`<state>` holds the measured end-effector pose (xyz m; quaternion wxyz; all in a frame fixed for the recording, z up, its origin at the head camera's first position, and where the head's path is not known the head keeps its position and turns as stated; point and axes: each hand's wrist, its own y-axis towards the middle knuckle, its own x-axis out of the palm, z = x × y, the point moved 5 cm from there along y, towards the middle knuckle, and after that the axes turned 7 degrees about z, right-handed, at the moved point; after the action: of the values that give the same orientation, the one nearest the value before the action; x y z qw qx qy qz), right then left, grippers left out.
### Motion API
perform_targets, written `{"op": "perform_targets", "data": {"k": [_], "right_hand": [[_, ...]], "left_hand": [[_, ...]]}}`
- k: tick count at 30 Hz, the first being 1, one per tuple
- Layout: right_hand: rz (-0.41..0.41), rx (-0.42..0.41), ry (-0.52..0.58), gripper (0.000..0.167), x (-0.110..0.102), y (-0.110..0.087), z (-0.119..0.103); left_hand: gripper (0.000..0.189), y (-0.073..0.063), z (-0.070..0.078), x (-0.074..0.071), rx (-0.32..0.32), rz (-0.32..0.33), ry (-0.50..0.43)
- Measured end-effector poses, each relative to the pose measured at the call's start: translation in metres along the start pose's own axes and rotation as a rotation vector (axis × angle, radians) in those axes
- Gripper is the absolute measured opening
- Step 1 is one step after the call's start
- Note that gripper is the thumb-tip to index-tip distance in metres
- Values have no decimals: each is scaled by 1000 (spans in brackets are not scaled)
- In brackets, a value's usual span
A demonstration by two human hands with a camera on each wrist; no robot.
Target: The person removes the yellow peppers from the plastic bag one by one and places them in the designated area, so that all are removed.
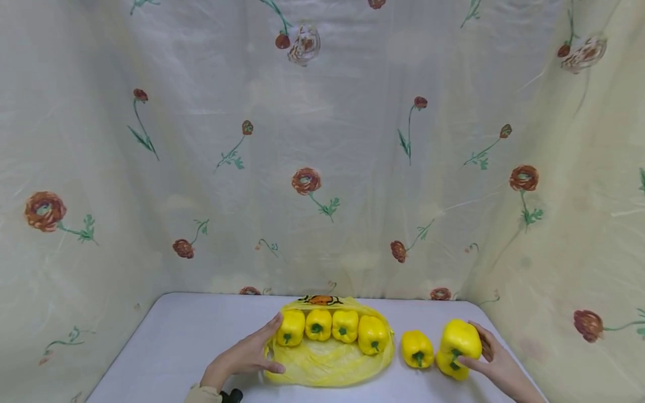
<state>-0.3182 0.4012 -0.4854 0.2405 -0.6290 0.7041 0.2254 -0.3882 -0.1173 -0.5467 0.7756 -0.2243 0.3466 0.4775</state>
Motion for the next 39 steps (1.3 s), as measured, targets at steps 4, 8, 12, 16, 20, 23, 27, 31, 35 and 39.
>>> {"op": "perform_targets", "data": {"k": [4, 8, 12, 16, 20, 23, 27, 31, 35, 39], "right_hand": [[-26, 71, -5, 102, -5, 2, 11], [-39, 113, -4, 103, -9, 4, 21], [-41, 140, -15, 104, -12, 4, 31], [-43, 133, -15, 98, -14, 4, 41], [-47, 153, -9, 96, -18, 4, 49], [-49, 194, -7, 101, -21, 3, 55], [-36, 230, 1, 108, -25, 1, 66], [-30, 229, -23, 110, -28, 0, 78], [-39, 231, -78, 112, -30, -1, 90], [-53, 261, -133, 116, -30, 1, 104]], "left_hand": [[115, -1, -1, 1, 3, -5, -3], [115, -1, -1, 1, 2, -2, -1], [116, 0, -1, 1, 0, 4, 2], [117, 1, 0, 1, -9, 4, -1], [117, 2, 1, 0, -17, 10, 0], [117, 2, 0, 1, -19, 14, 9], [117, 2, 1, 1, -21, 9, 4], [116, 2, 1, 1, -18, 1, -2], [116, 2, 0, 1, -19, -1, -2], [117, 1, 0, 2, -25, 1, -7]]}}
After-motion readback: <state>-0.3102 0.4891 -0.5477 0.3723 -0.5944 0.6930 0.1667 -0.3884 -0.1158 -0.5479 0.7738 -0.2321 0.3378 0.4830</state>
